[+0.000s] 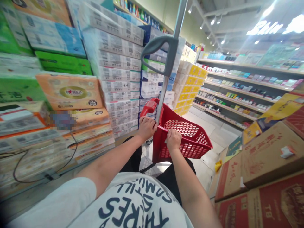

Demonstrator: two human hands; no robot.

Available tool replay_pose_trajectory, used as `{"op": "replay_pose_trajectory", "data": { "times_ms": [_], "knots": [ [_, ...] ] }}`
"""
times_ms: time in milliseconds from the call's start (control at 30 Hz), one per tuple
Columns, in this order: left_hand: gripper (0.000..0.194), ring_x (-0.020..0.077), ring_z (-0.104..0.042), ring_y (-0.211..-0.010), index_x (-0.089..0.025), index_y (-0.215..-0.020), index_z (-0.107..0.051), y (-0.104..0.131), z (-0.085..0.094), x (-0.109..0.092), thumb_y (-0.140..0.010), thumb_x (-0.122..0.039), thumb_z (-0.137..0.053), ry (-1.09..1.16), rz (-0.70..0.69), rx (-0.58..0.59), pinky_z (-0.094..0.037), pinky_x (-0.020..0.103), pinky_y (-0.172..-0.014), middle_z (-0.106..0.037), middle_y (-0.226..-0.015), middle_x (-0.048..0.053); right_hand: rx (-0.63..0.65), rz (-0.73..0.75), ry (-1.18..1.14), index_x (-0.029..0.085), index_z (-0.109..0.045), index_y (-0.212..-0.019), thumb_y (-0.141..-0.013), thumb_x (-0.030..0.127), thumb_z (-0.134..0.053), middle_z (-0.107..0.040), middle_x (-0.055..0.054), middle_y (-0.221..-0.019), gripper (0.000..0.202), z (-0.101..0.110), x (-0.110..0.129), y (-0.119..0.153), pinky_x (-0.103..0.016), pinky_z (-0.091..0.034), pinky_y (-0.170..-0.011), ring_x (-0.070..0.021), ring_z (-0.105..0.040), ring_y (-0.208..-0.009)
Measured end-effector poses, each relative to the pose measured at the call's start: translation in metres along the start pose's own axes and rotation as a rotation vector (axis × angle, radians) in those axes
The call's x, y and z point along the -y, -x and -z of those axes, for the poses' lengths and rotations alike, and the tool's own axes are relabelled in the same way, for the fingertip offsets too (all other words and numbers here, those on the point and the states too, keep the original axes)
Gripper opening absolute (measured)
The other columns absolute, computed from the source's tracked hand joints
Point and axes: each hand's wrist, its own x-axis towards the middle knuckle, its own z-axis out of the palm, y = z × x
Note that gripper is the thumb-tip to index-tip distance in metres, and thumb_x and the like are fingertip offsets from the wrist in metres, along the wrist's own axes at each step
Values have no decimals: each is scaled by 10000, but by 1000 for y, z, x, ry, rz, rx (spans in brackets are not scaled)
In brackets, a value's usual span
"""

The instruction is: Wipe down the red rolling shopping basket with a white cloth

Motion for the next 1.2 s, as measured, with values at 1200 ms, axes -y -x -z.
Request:
{"op": "replay_pose_trajectory", "data": {
  "times_ms": [1200],
  "knots": [
    [187, 235, -527, -946, -201, -840, -618, 2, 2, 2, -921, -321, -500, -29, -11, 21, -335, 446, -977, -636, -870, 51, 197, -41, -121, 187, -619, -865, -991, 290, -262, -657, -87, -846, 392, 8, 38, -37, -314, -365, -727, -199, -580, -776]
  ]
}}
